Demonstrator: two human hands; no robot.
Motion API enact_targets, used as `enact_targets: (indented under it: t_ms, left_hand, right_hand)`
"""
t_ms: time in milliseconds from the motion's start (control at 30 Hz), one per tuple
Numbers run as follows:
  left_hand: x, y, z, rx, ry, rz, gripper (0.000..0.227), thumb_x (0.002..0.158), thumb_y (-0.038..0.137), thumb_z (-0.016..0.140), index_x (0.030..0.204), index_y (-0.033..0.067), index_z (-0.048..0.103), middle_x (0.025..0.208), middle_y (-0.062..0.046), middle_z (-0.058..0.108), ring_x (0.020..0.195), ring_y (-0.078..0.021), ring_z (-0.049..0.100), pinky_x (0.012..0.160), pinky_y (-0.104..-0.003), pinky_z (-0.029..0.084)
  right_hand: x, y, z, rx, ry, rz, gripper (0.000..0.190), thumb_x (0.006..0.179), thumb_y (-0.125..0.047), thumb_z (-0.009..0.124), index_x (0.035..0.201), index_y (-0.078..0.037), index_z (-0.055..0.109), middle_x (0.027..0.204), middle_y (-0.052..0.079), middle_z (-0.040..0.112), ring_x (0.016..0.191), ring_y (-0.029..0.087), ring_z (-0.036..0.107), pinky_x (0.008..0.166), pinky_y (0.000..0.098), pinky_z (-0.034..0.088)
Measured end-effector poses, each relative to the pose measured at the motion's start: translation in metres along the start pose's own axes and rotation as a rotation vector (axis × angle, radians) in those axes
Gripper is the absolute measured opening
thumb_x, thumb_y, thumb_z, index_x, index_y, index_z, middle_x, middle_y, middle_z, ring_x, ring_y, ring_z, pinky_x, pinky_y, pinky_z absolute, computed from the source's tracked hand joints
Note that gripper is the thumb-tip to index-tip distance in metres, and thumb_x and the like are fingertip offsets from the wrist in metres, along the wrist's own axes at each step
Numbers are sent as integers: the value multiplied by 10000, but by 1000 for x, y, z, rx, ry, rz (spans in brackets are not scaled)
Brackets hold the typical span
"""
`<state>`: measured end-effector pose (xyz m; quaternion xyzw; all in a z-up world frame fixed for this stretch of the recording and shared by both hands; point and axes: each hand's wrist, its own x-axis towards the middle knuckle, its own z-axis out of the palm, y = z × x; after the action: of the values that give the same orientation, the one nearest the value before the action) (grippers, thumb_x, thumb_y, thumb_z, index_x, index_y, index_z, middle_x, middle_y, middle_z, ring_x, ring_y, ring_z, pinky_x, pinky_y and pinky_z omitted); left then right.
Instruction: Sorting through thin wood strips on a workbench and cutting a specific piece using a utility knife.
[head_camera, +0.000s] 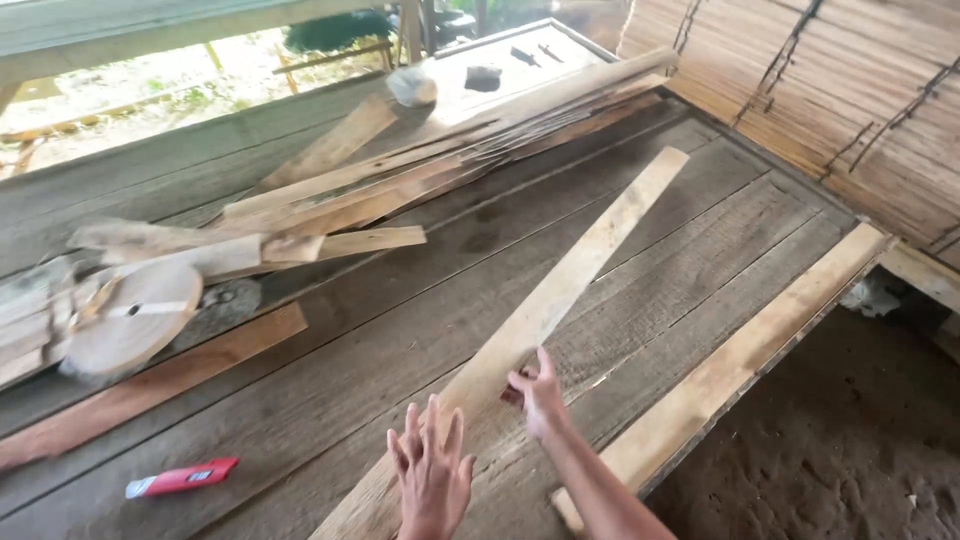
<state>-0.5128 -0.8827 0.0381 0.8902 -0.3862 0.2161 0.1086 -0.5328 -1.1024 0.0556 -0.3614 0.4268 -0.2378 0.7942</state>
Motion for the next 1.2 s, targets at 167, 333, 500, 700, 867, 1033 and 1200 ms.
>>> enact_targets:
  t_ms: [167,333,500,700,867,1033,1200]
  left_hand:
    - [33,-5,30,181,287,-388,652,822,742,527,1321,346,669,1617,-114,487,1521,-405,420,1209,-604,350]
    - [79,-44,15,-281,-101,-1099,965,770,637,526,1599,178,341,1680,-235,268,1526,-444,284,1192,-637,295]
    - [100,-75,55,-724,-113,-1609,887,798,346,700,1597,103,402,1434,-278,550,1288,-358,557,1092,-405,395]
    - [113,-99,150,-1247,540,-1506,331,931,66,668,1209,33,491,1177,-210,630,1087,-323,646,792,-498,614]
    - [147,-137,174,-1248,509,-1465,299,975,54,619,1250,108,516,1277,-77,635,1083,-226,628,727,-377,569]
    - [191,-179,193,-1159,417,-1487,341,956,20,641,1269,143,585,1181,-18,623,982,-135,632,673,-257,519]
    - [232,-192,188,-989,301,-1493,349,946,-7,663,1274,109,631,1121,-32,635,936,-126,618,653,-243,505]
  right_hand:
    - [133,-83,-13,-64,-25,-51,759,877,91,610,1548,-145,344,1243,206,561,757,267,637,568,404,605]
    - [186,-141,11,-157,97,64,868,908,123,579,1630,-194,215,1543,299,372,873,224,631,738,300,582]
    - [243,-147,29,-233,180,87,888,931,101,601,1636,-266,206,1526,292,383,943,257,652,820,352,627]
    - [318,-145,47,-198,118,-28,938,905,84,624,1634,-340,212,1271,154,507,843,179,604,730,327,593]
    - [331,-144,80,-182,103,-19,947,903,87,638,1628,-343,205,1326,191,468,889,213,629,770,347,632]
    - [365,-131,95,-82,37,-52,958,901,96,641,1642,-300,181,1010,117,520,873,217,636,792,391,639]
    - [375,-139,102,-153,-10,-17,855,945,62,602,1644,-151,158,971,145,656,890,276,717,836,403,635]
